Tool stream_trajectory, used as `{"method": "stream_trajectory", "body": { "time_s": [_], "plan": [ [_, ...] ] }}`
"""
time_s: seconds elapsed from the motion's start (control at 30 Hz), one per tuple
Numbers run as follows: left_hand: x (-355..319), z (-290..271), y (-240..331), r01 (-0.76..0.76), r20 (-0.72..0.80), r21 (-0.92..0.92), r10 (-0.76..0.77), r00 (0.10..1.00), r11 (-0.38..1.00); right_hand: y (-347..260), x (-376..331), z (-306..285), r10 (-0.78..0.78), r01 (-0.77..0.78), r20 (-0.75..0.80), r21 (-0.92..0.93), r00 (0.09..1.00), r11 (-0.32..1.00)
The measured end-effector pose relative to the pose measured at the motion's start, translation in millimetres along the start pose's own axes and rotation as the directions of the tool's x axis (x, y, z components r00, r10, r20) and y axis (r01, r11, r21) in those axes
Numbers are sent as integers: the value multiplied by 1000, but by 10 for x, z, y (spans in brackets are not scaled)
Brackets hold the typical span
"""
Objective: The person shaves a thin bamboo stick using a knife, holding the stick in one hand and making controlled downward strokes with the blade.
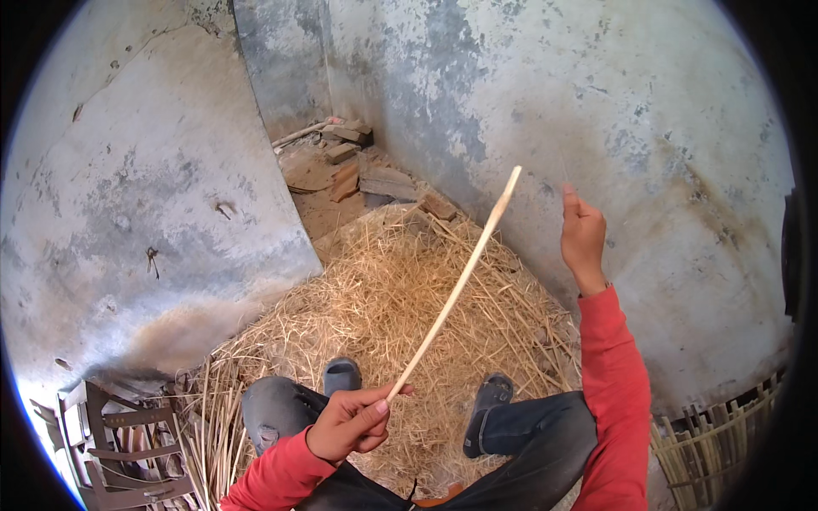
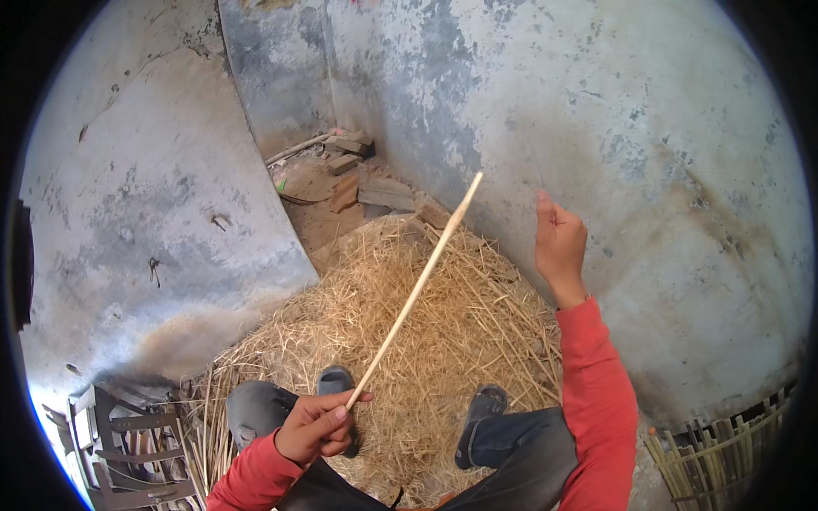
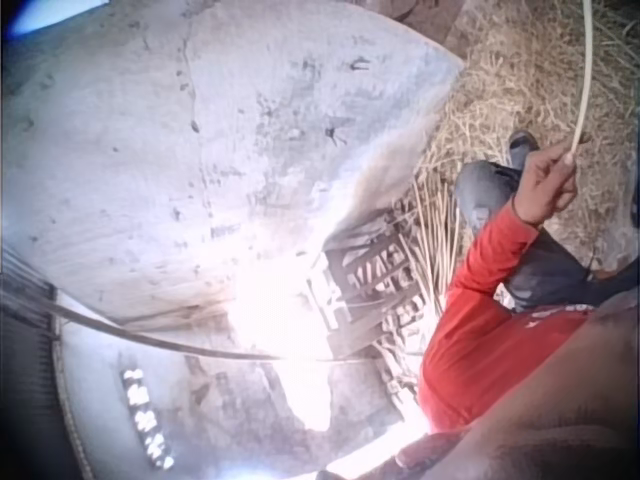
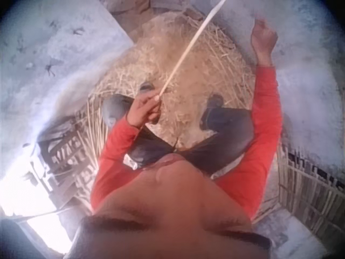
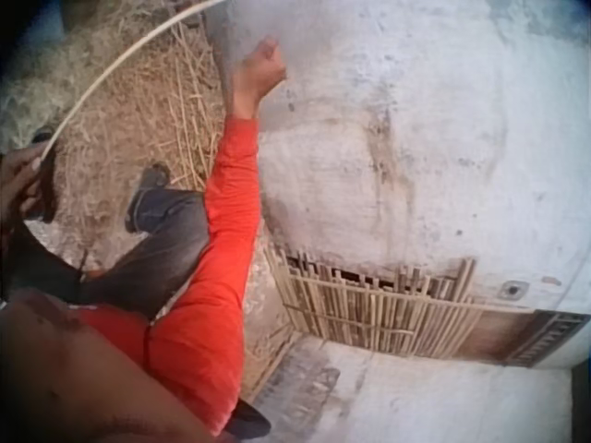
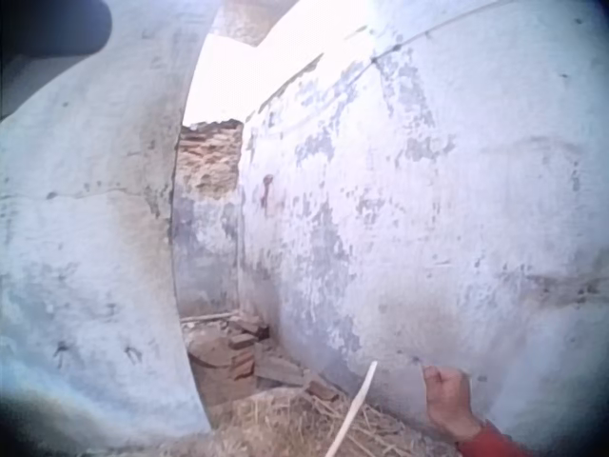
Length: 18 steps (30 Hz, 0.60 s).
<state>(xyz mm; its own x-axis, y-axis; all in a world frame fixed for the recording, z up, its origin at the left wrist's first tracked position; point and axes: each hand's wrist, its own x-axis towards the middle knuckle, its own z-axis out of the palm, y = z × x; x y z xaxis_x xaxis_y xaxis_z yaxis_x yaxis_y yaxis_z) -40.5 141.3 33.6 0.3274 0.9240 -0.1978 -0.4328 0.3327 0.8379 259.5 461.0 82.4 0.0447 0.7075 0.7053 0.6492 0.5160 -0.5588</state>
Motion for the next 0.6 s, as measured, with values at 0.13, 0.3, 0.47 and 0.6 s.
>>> {"method": "stream_trajectory", "body": {
  "time_s": [0.13,0.3,0.47,0.6],
  "plan": [
    [49,-11,-2,-3,-30,47,5,1000,999,-205,-182,-71,170,-237,189,432,967,870],
    [77,27,-23,-8,-63,79,13,998,997,-810,-454,35,83,-293,382,535,921,792],
    [123,51,-41,-31,-104,96,41,994,995,-985,-635,80,43,-278,566,337,823,900],
    [127,58,-18,-46,-142,113,62,988,993,-1063,-713,70,-73,-181,479,464,875,867]
  ]
}}
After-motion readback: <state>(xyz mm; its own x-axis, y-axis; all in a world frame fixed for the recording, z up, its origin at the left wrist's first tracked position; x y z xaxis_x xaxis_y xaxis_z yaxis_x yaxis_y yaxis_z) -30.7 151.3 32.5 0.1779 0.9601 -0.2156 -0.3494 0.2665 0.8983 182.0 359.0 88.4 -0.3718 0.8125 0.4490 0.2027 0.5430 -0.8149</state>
